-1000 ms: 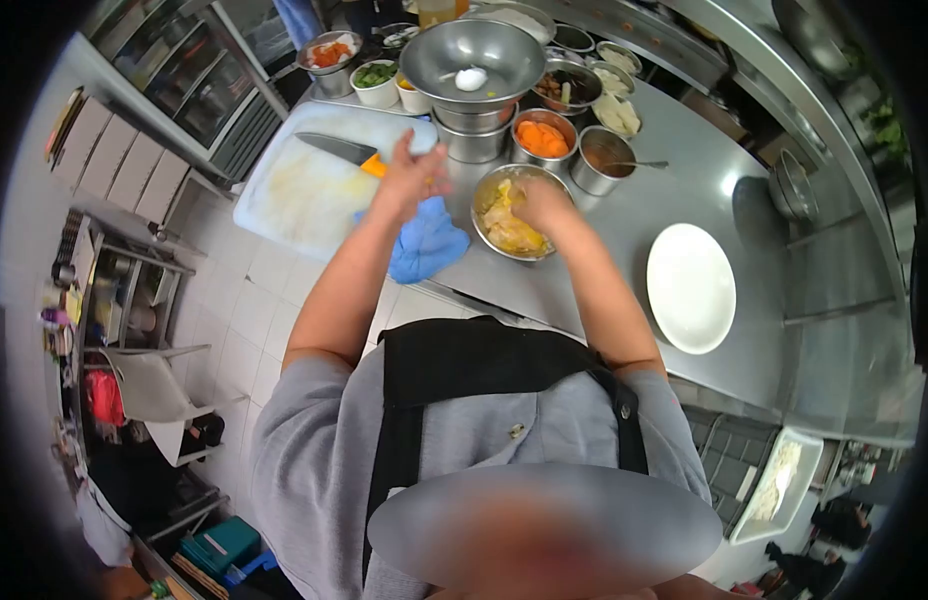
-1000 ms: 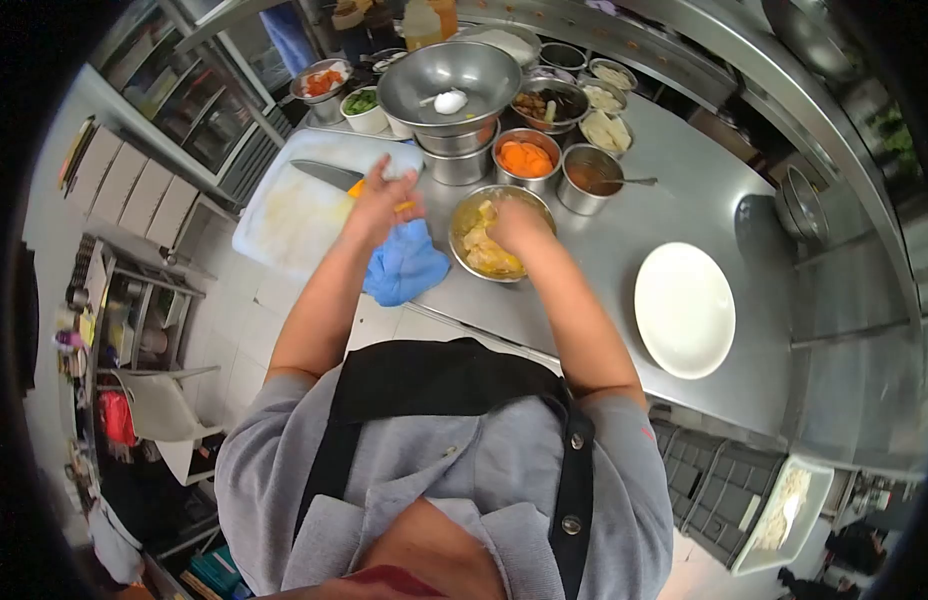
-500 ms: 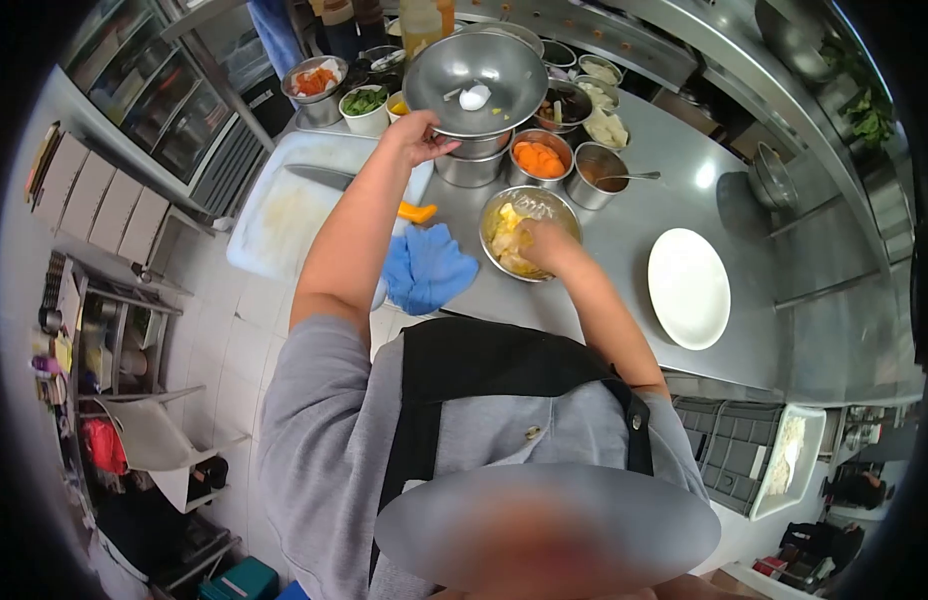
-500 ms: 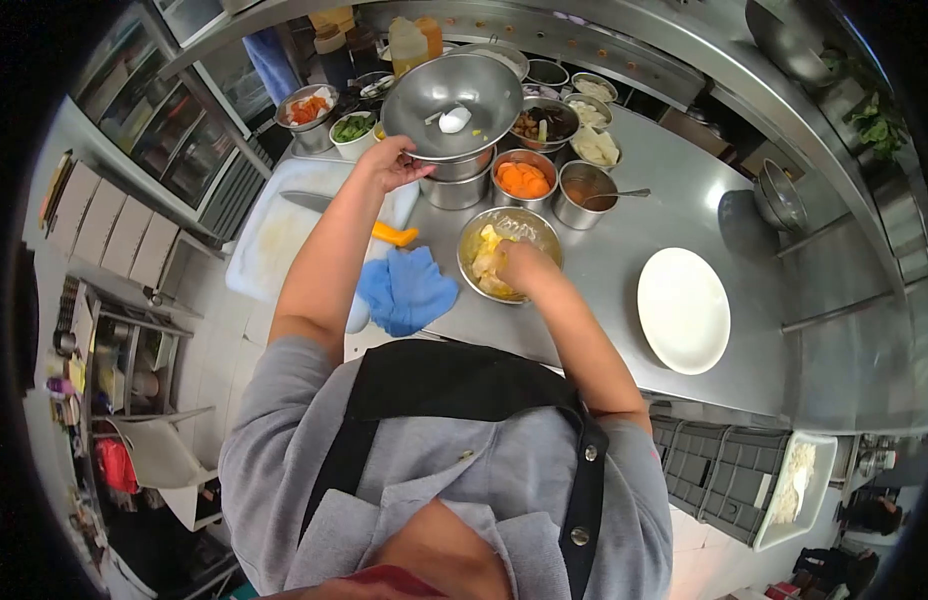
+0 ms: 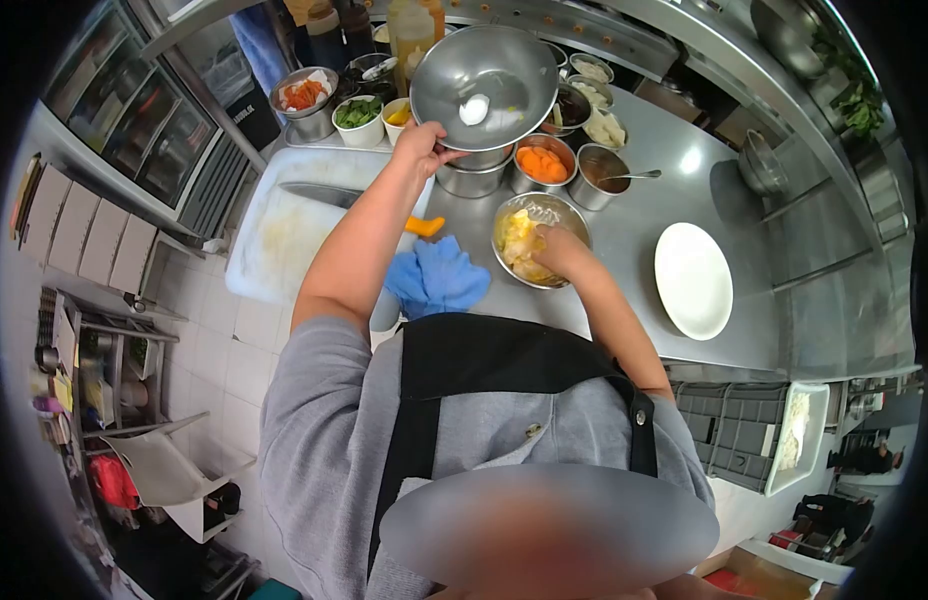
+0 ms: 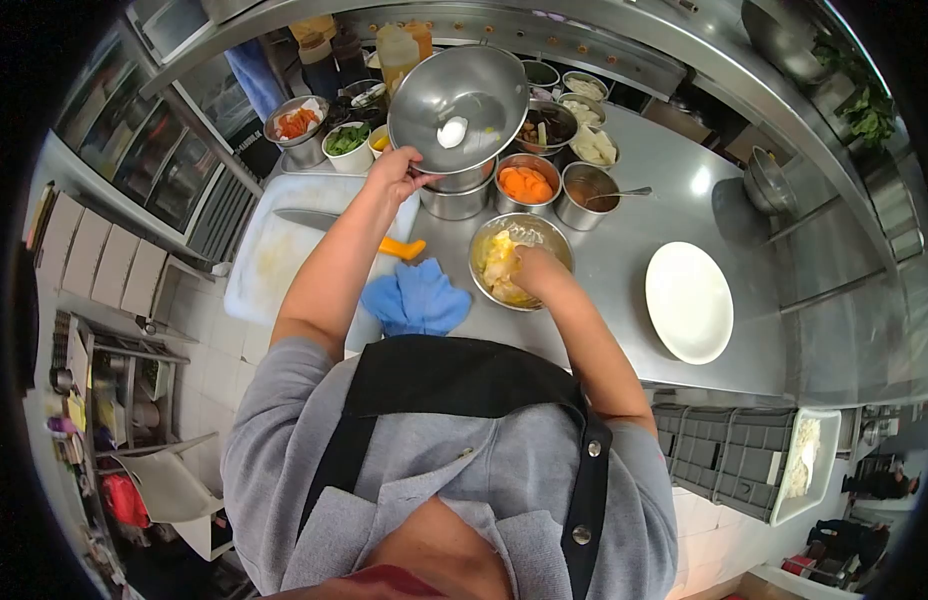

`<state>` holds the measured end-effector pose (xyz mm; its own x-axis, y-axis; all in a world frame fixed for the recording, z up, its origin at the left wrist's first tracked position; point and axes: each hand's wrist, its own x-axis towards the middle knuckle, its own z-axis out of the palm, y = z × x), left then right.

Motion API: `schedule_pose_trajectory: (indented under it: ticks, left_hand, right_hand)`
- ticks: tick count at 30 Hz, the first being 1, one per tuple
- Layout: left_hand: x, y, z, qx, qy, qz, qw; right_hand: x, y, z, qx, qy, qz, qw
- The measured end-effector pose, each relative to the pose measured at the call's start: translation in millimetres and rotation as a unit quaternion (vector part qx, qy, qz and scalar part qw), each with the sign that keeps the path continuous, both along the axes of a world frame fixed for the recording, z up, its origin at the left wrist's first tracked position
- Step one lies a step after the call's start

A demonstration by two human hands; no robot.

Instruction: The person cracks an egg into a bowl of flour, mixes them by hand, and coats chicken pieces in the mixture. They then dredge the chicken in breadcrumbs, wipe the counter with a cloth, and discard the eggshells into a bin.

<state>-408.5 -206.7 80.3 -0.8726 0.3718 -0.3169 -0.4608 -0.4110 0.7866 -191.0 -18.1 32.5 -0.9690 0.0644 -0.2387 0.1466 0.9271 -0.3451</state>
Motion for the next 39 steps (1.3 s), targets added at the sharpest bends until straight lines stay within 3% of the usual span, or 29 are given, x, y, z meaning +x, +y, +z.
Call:
schedule_pose_trajectory:
  ticks: [9,15,20,22,29,35,39]
  left_hand:
    - [-0.5,-16.4,36.7,0.049,0.034,-0.05,0.997]
    - [30.0,-36.6,70.3,0.021,0.031,0.006,0.999]
    - [44.9,-87.4,68.5,0.017,0.049,0.002,0.999]
    - [64.2,-106.6,69.4,0.014,0.046,0.048,0.998]
    - [117.7,-203.6,28.2,-0.006,0.037,0.167,0.985]
    - [152.2,-252.4,-6.3,-0.074,-0.005,0.288,0.955]
    - [161.4,-259.0,-22.9,-0.089,0.004,0.293,0.952]
  right_hand:
    - [-7.7,-0.2,-0.6,0.011,-0.022,0.002,1.0]
    - [-8.4,-1.9,2.8,0.012,-0.04,0.002,0.999]
    - [-6.5,-1.4,7.2,0.005,-0.045,0.004,0.999]
    - [-6.0,-3.0,5.6,0.011,-0.037,0.005,0.999]
    - [1.6,-17.4,28.8,0.041,-0.059,-0.078,0.994]
    - [-8.9,-7.9,8.8,-0.001,-0.063,-0.025,0.998]
    - [-11.7,-8.4,13.5,0.009,-0.087,-0.002,0.996]
